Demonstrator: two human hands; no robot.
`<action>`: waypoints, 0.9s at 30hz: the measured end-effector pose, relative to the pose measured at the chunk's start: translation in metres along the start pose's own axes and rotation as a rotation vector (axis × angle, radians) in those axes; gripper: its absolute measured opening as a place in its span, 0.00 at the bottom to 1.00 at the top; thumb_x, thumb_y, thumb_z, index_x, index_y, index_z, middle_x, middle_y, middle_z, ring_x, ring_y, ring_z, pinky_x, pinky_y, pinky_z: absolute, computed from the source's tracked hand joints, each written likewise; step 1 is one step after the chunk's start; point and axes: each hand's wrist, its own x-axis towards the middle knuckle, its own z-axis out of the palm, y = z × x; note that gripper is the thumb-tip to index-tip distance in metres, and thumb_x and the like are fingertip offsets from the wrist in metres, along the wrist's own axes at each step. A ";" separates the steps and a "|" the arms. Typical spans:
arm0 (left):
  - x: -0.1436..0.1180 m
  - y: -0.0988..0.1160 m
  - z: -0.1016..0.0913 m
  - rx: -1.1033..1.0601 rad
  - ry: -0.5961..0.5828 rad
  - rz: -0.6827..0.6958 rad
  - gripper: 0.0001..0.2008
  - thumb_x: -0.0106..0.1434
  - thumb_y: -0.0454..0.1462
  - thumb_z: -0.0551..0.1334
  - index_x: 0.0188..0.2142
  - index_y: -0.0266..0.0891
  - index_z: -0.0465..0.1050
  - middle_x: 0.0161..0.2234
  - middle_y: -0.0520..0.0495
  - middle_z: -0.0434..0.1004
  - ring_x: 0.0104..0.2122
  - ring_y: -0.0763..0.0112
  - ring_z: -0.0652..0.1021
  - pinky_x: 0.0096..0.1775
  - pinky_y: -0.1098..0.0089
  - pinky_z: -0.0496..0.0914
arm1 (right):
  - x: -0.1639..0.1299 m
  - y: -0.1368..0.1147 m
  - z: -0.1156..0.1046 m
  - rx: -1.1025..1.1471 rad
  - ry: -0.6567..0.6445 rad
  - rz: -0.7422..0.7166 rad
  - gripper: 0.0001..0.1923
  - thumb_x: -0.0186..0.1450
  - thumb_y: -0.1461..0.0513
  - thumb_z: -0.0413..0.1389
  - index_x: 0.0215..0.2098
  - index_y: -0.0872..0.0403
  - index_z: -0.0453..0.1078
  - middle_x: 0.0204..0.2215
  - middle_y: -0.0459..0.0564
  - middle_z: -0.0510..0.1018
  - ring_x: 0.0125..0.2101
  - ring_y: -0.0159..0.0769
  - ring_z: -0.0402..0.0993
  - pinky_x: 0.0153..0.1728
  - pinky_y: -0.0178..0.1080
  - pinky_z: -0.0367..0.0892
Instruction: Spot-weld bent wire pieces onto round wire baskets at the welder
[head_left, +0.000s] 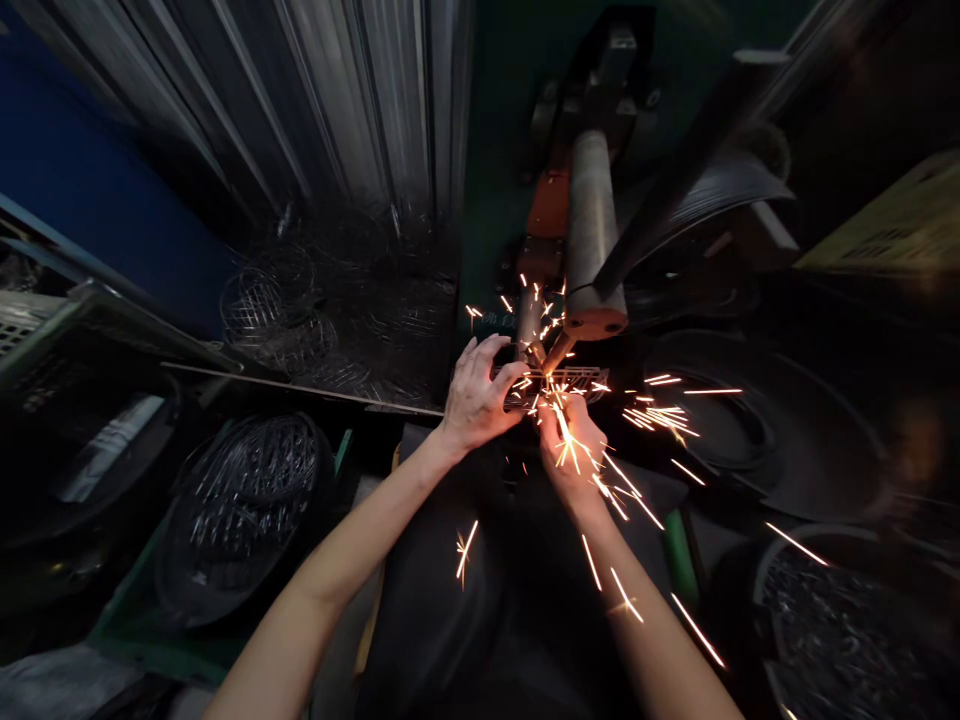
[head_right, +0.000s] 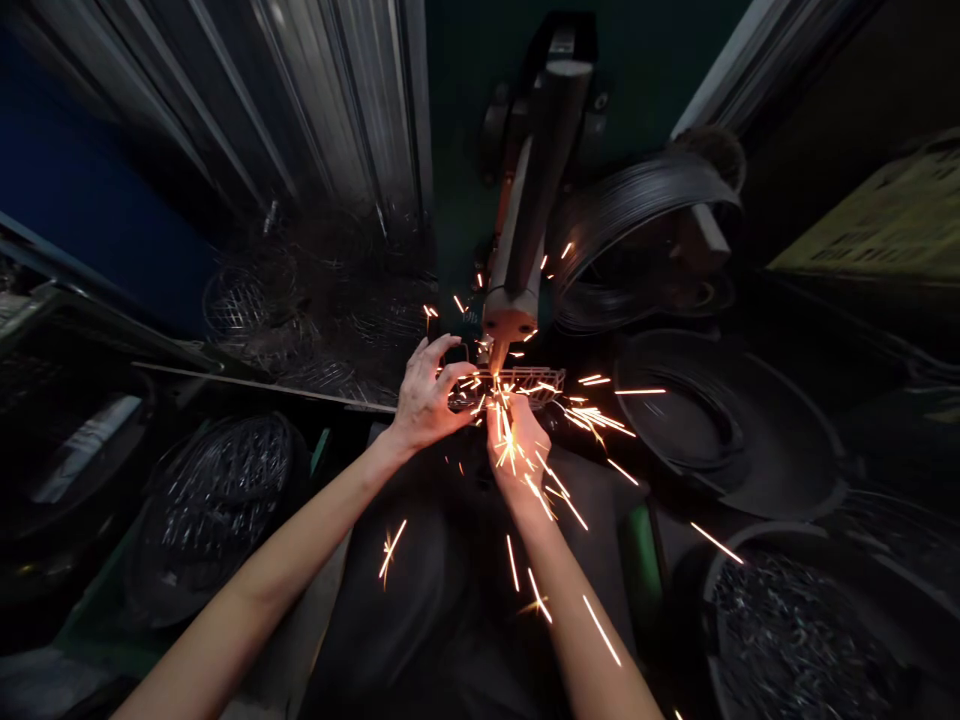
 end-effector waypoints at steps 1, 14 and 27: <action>0.000 -0.001 0.001 0.002 0.009 -0.001 0.22 0.52 0.42 0.66 0.46 0.41 0.65 0.56 0.38 0.62 0.59 0.56 0.64 0.60 0.50 0.56 | 0.000 0.000 0.001 0.006 -0.006 0.011 0.17 0.66 0.50 0.48 0.37 0.55 0.69 0.29 0.51 0.78 0.27 0.34 0.74 0.30 0.36 0.68; -0.012 0.012 -0.010 -0.151 -0.034 0.035 0.29 0.47 0.43 0.69 0.47 0.38 0.61 0.54 0.36 0.64 0.57 0.56 0.67 0.61 0.49 0.54 | -0.062 0.036 -0.121 -0.195 0.079 0.180 0.22 0.60 0.48 0.55 0.44 0.56 0.72 0.39 0.54 0.78 0.39 0.42 0.74 0.43 0.44 0.68; -0.145 -0.017 -0.127 -0.127 -0.353 0.014 0.13 0.54 0.46 0.65 0.38 0.48 0.68 0.51 0.48 0.72 0.57 0.60 0.68 0.58 0.51 0.61 | -0.063 0.058 -0.135 -0.149 -0.238 0.230 0.17 0.61 0.49 0.53 0.36 0.51 0.74 0.36 0.53 0.79 0.35 0.40 0.75 0.39 0.42 0.67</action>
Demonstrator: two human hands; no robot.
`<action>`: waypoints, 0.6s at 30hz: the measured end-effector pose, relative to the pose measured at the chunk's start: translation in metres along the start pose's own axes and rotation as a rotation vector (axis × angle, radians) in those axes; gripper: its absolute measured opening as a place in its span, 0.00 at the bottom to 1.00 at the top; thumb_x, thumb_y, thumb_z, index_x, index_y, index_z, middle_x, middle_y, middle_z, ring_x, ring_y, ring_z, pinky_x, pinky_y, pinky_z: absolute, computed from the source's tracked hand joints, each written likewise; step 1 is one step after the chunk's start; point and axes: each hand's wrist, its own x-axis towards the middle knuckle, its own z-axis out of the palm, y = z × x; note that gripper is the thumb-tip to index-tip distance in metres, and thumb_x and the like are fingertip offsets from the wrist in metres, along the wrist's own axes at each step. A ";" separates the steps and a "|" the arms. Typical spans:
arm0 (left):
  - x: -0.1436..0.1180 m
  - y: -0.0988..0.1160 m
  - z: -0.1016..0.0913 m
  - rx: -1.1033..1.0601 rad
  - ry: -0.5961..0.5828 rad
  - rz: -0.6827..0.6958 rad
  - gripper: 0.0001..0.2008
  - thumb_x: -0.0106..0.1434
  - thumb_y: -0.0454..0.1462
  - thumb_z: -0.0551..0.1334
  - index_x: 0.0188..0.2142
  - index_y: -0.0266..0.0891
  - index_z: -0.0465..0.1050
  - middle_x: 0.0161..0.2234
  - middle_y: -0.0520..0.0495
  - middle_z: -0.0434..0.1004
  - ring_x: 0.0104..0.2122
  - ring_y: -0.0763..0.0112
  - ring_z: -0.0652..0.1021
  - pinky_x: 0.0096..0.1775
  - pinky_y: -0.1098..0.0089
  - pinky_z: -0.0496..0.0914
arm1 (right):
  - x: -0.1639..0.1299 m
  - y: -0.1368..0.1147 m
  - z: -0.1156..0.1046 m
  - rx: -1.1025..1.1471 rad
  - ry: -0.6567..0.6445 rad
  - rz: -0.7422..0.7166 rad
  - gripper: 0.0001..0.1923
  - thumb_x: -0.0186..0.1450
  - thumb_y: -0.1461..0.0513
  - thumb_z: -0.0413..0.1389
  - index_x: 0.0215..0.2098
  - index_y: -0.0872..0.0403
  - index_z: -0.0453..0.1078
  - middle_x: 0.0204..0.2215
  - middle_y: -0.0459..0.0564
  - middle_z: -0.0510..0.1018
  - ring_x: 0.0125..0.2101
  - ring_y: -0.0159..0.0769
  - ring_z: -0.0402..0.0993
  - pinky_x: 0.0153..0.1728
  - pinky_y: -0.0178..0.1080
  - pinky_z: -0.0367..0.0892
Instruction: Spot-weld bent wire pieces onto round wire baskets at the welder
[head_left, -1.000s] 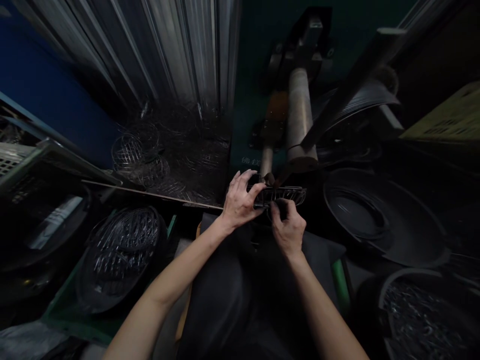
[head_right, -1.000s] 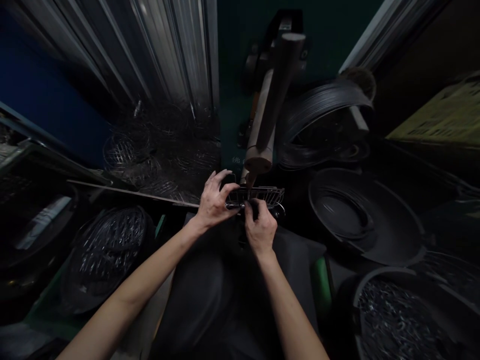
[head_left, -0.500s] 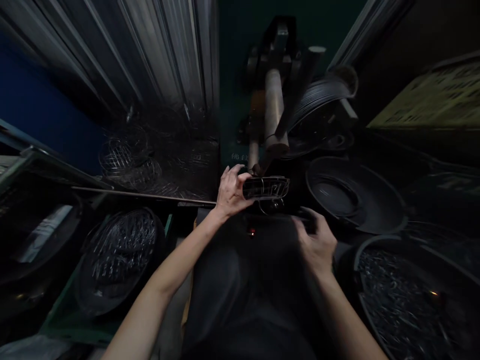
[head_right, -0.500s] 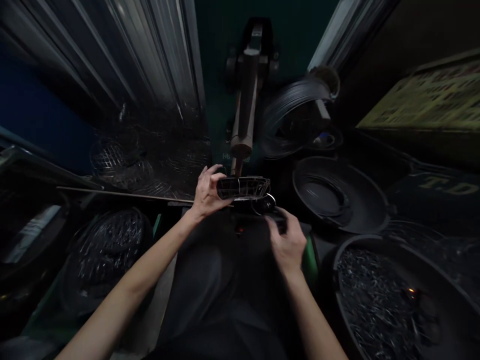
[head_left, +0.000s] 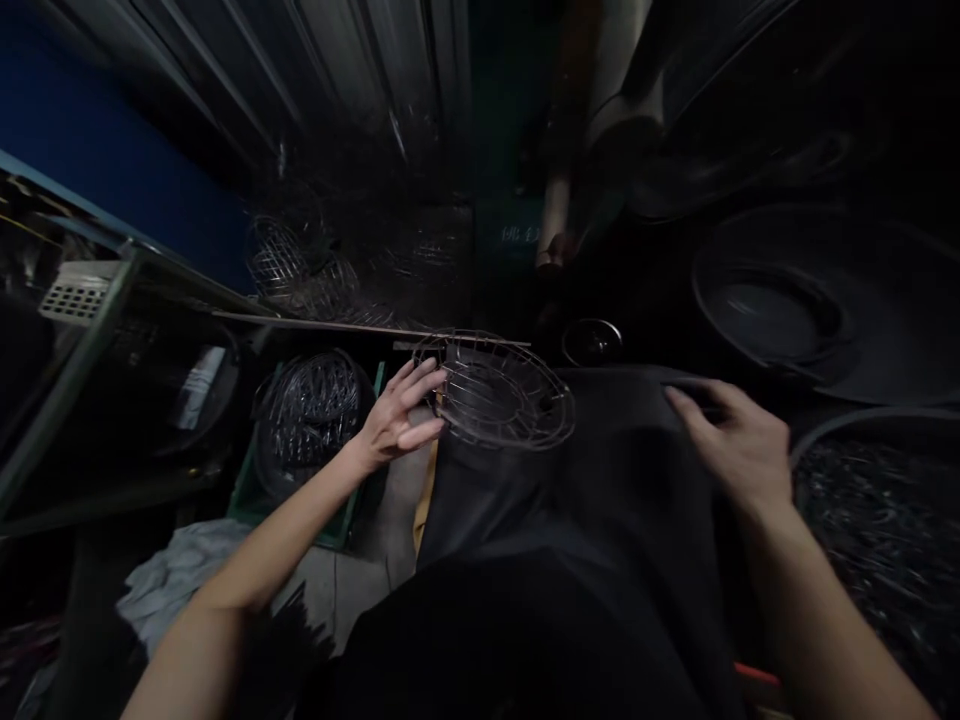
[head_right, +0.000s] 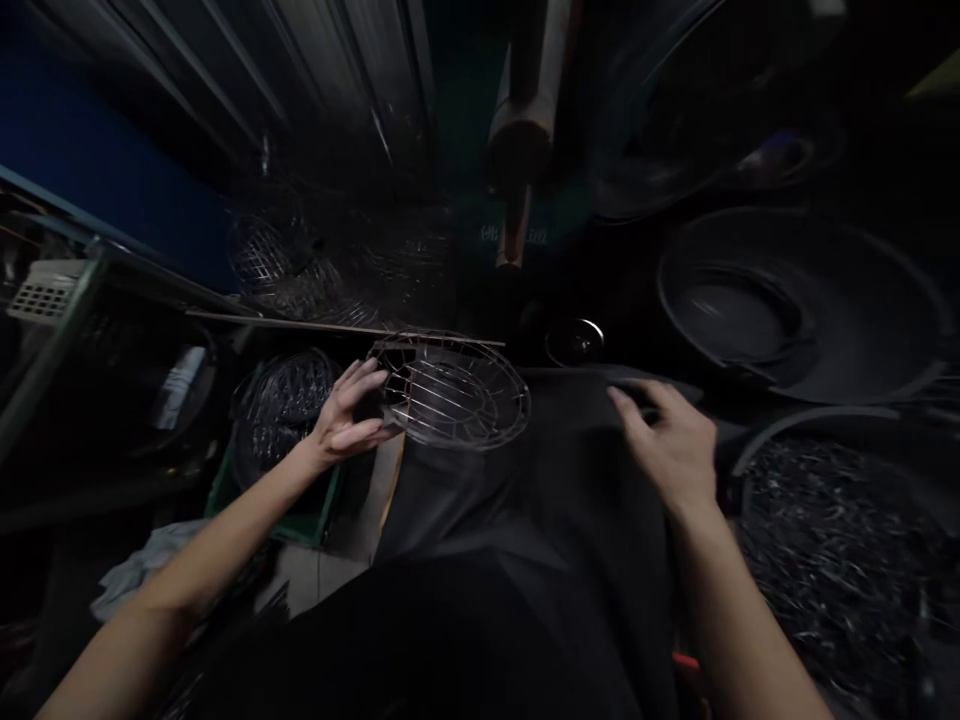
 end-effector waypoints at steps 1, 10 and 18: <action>-0.017 -0.006 0.000 0.036 -0.012 -0.030 0.13 0.55 0.45 0.64 0.39 0.49 0.68 0.49 0.48 0.73 0.56 0.60 0.70 0.58 0.50 0.61 | 0.005 0.000 0.012 0.011 -0.065 -0.017 0.18 0.60 0.48 0.53 0.36 0.52 0.74 0.35 0.52 0.79 0.33 0.40 0.74 0.38 0.42 0.67; -0.095 -0.029 0.010 0.145 0.164 0.013 0.09 0.58 0.35 0.61 0.38 0.52 0.67 0.47 0.53 0.74 0.58 0.64 0.67 0.56 0.47 0.62 | 0.044 -0.040 0.118 0.075 -0.603 0.100 0.07 0.55 0.59 0.61 0.33 0.52 0.77 0.31 0.48 0.80 0.35 0.39 0.75 0.41 0.42 0.66; -0.081 -0.003 -0.003 -0.656 0.243 -0.936 0.38 0.60 0.55 0.53 0.62 0.40 0.40 0.52 0.34 0.70 0.52 0.62 0.73 0.53 0.53 0.64 | 0.037 -0.046 0.123 0.352 -0.690 0.559 0.13 0.47 0.61 0.67 0.31 0.58 0.76 0.25 0.50 0.79 0.23 0.33 0.73 0.29 0.37 0.67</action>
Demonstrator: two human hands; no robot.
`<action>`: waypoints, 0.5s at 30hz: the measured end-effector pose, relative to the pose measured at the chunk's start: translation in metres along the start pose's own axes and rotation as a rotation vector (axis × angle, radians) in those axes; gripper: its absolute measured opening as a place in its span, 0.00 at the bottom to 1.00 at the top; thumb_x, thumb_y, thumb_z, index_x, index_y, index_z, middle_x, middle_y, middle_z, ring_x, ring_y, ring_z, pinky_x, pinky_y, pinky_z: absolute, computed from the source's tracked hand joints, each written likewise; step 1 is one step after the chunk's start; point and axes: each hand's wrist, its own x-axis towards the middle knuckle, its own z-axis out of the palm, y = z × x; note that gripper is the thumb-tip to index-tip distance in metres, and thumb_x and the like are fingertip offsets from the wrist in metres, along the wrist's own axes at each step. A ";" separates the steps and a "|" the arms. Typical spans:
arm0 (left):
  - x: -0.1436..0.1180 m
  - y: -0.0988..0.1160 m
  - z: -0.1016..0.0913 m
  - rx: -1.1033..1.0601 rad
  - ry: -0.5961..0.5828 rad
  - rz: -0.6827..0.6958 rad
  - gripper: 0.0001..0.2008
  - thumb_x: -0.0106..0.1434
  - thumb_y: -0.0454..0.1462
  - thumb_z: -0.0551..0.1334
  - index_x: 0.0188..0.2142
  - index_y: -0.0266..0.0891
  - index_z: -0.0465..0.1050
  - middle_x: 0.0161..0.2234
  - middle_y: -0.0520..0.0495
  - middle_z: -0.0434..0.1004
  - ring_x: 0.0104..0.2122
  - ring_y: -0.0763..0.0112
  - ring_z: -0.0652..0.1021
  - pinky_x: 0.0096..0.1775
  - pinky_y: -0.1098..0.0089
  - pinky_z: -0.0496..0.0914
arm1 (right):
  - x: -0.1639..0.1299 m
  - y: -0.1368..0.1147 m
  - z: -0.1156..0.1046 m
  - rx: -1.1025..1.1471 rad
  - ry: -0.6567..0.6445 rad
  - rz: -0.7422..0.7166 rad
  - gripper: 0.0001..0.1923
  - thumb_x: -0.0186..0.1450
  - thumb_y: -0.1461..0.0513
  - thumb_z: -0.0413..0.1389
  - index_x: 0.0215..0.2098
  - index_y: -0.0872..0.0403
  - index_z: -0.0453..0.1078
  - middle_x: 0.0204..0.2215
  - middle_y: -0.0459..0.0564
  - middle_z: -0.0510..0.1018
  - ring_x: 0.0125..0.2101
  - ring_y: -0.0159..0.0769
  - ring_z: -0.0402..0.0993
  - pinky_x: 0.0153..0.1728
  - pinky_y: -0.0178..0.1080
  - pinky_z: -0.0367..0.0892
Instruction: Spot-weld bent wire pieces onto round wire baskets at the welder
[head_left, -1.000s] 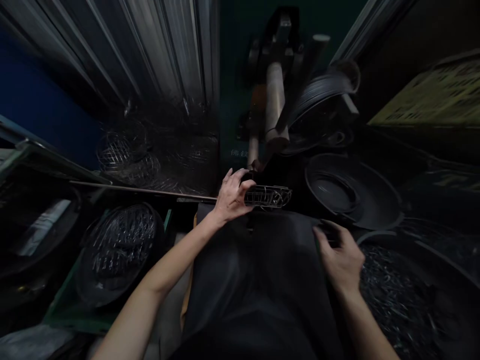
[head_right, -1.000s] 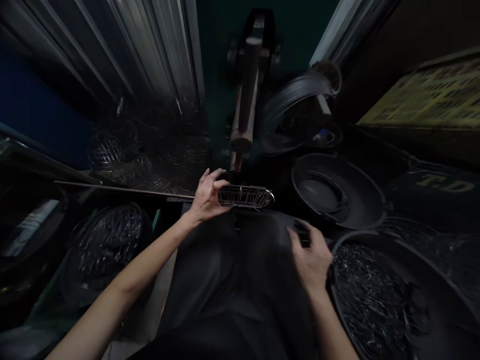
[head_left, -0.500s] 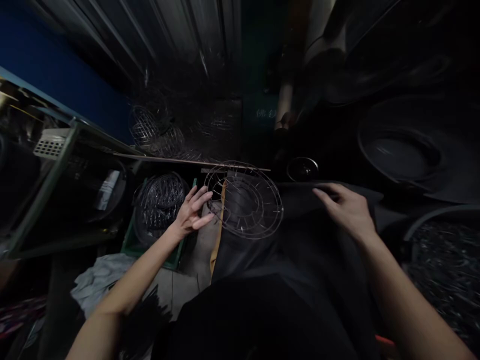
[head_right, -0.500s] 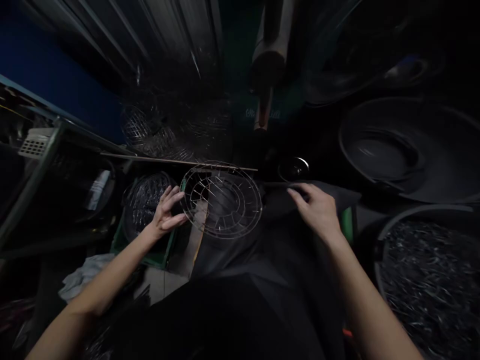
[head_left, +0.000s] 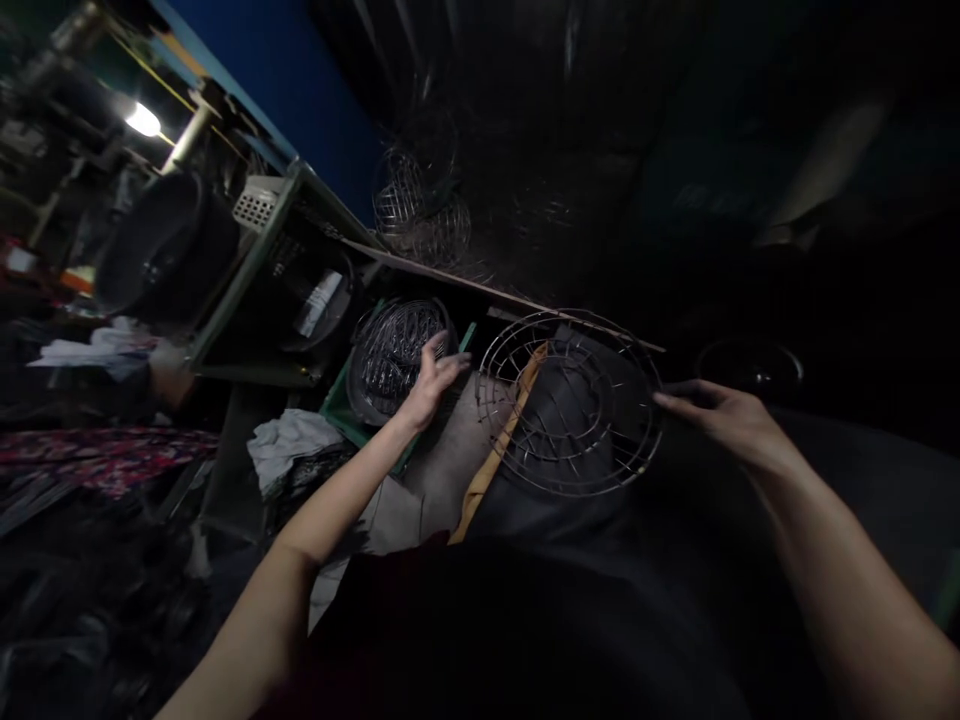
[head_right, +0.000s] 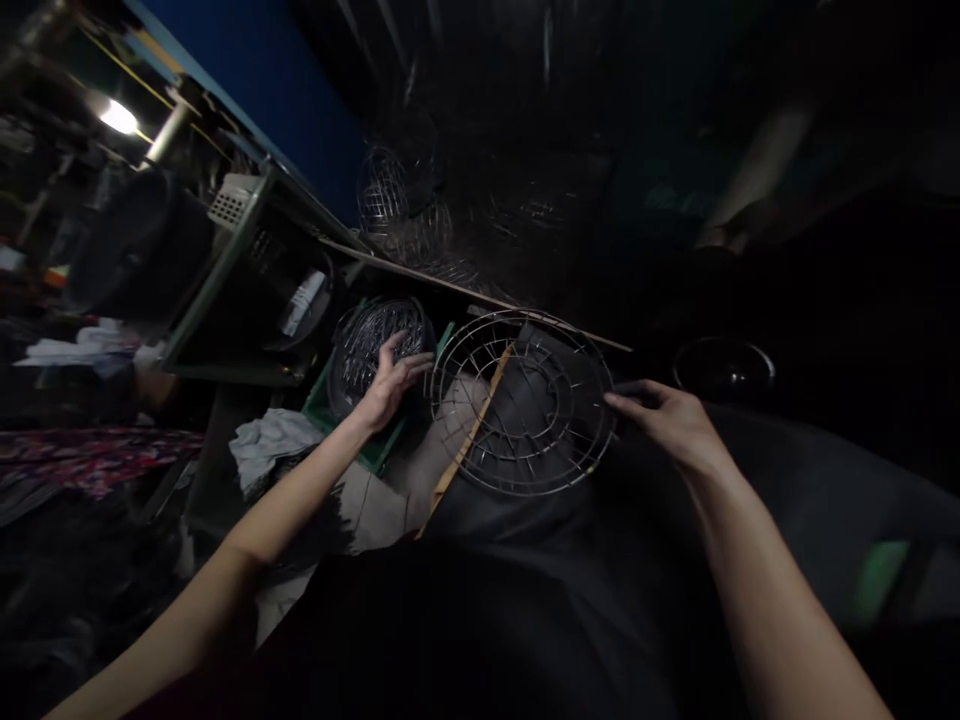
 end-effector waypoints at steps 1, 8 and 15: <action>0.001 0.004 0.003 -0.127 -0.097 -0.076 0.42 0.59 0.56 0.55 0.62 0.39 0.37 0.49 0.35 0.73 0.50 0.62 0.75 0.53 0.54 0.64 | -0.001 0.000 0.000 0.035 -0.005 0.041 0.13 0.46 0.62 0.67 0.30 0.58 0.76 0.24 0.51 0.79 0.22 0.33 0.73 0.27 0.36 0.67; 0.008 0.016 0.014 -0.412 -0.260 -0.321 0.48 0.51 0.47 0.65 0.63 0.40 0.37 0.39 0.42 0.79 0.47 0.60 0.77 0.52 0.54 0.62 | -0.004 0.002 0.001 0.221 -0.042 0.080 0.15 0.42 0.60 0.69 0.26 0.60 0.74 0.22 0.55 0.78 0.19 0.37 0.72 0.20 0.37 0.68; 0.026 0.056 0.035 -0.483 -0.392 -0.193 0.51 0.49 0.44 0.67 0.63 0.40 0.34 0.37 0.45 0.80 0.44 0.62 0.78 0.55 0.56 0.57 | -0.058 0.024 -0.045 0.346 0.100 -0.046 0.15 0.38 0.56 0.69 0.22 0.53 0.73 0.16 0.50 0.73 0.14 0.35 0.66 0.14 0.37 0.63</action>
